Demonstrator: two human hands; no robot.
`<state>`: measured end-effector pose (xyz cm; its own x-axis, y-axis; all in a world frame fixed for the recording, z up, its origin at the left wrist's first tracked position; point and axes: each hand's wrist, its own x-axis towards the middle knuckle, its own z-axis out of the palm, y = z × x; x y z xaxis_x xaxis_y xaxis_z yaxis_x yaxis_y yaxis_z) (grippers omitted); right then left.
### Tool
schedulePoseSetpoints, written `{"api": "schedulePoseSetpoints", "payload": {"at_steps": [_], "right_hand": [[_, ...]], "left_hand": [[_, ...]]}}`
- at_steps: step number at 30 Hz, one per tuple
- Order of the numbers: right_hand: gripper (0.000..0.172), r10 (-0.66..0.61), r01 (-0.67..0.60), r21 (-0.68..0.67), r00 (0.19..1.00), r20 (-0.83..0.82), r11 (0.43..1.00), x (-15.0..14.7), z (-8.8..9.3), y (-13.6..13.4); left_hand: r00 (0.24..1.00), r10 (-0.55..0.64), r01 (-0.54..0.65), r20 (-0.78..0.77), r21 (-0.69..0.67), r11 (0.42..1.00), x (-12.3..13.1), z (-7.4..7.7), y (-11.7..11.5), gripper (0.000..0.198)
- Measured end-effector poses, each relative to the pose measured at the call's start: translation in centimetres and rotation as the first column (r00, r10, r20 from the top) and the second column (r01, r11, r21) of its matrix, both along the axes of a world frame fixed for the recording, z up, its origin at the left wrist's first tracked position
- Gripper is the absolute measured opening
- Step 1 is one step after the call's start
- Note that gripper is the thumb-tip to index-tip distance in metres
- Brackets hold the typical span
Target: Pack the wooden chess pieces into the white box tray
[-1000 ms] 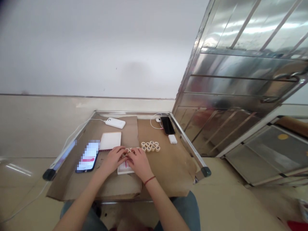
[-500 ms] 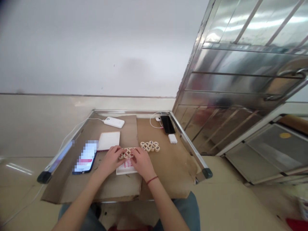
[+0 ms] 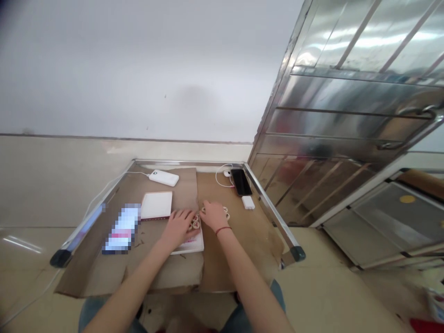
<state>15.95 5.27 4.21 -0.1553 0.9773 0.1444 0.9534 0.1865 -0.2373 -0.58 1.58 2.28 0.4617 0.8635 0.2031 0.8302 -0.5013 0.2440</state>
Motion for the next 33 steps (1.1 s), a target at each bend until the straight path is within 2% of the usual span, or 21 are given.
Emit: {"api": "schedulePoseSetpoints", "payload": {"at_steps": [4, 7, 10, 14, 16, 18, 19, 21, 23, 25, 28, 31, 33], "right_hand": [[0.023, -0.002, 0.007, -0.081, 0.998, 0.059, 0.997, -0.5, 0.1, 1.3], [0.017, -0.004, 0.012, -0.108, 0.997, 0.072, 0.994, -0.7, 0.5, 1.8], [0.009, -0.008, 0.012, -0.085, 0.999, 0.049, 0.996, -1.0, 1.4, 1.7], [0.018, -0.002, 0.003, 0.023, 0.997, -0.073, 1.000, -2.3, 3.1, -0.9], [0.022, 0.064, -0.054, 0.058, 0.981, -0.184, 0.997, -3.5, 3.5, -3.2], [0.019, 0.186, -0.169, 0.078, 0.840, -0.511, 0.982, -4.8, 3.4, -5.6], [0.018, 0.202, -0.201, 0.070, 0.771, -0.603, 0.977, -5.4, 3.2, -6.6], [0.016, 0.153, -0.219, 0.013, 0.638, -0.755, 0.976, -6.1, 2.6, -8.1], [0.015, 0.089, -0.252, -0.060, 0.542, -0.835, 0.966, -6.3, 2.0, -8.8], [0.016, 0.057, -0.267, -0.086, 0.487, -0.871, 0.960, -6.0, 1.5, -8.8], [0.021, 0.027, -0.175, -0.055, 0.435, -0.900, 0.983, -5.1, 0.8, -8.6], [0.028, -0.001, -0.075, -0.034, 0.396, -0.918, 0.997, -4.2, 0.1, -8.6], [0.031, -0.009, -0.048, -0.031, 0.398, -0.917, 0.998, -3.7, -0.2, -8.8]], "left_hand": [[1.000, 0.010, -0.010, -0.023, -0.018, 1.000, 0.5, 0.0, -0.1, 0.044], [1.000, -0.004, 0.004, -0.017, 0.000, 1.000, 0.2, 0.0, 0.0, 0.055], [0.999, -0.019, 0.017, 0.051, 0.043, 0.999, -1.0, 0.2, -0.2, 0.065], [0.959, 0.025, -0.047, 0.281, 0.074, 0.996, -3.7, 0.4, -1.5, 0.056], [0.915, 0.060, -0.085, 0.400, 0.045, 0.995, -4.9, 0.4, -2.5, 0.050], [0.873, 0.044, -0.060, 0.485, 0.017, 0.998, -5.6, 0.4, -3.6, 0.043], [0.854, 0.039, -0.046, 0.519, 0.000, 0.999, -5.7, 0.3, -4.2, 0.040], [0.826, 0.035, -0.017, 0.563, -0.037, 0.999, -5.9, 0.3, -5.1, 0.036], [0.812, 0.046, -0.003, 0.582, -0.075, 0.997, -6.0, 0.2, -5.8, 0.032], [0.800, 0.071, -0.030, 0.596, -0.080, 0.996, -6.3, 0.1, -6.2, 0.025], [0.787, 0.106, -0.104, 0.607, -0.040, 0.994, -6.7, -0.3, -6.2, 0.015], [0.815, 0.090, -0.100, 0.573, -0.015, 0.995, -6.7, -0.8, -6.1, 0.010], [0.852, 0.049, -0.075, 0.521, 0.030, 0.997, -6.4, -1.2, -6.1, 0.011]]}}
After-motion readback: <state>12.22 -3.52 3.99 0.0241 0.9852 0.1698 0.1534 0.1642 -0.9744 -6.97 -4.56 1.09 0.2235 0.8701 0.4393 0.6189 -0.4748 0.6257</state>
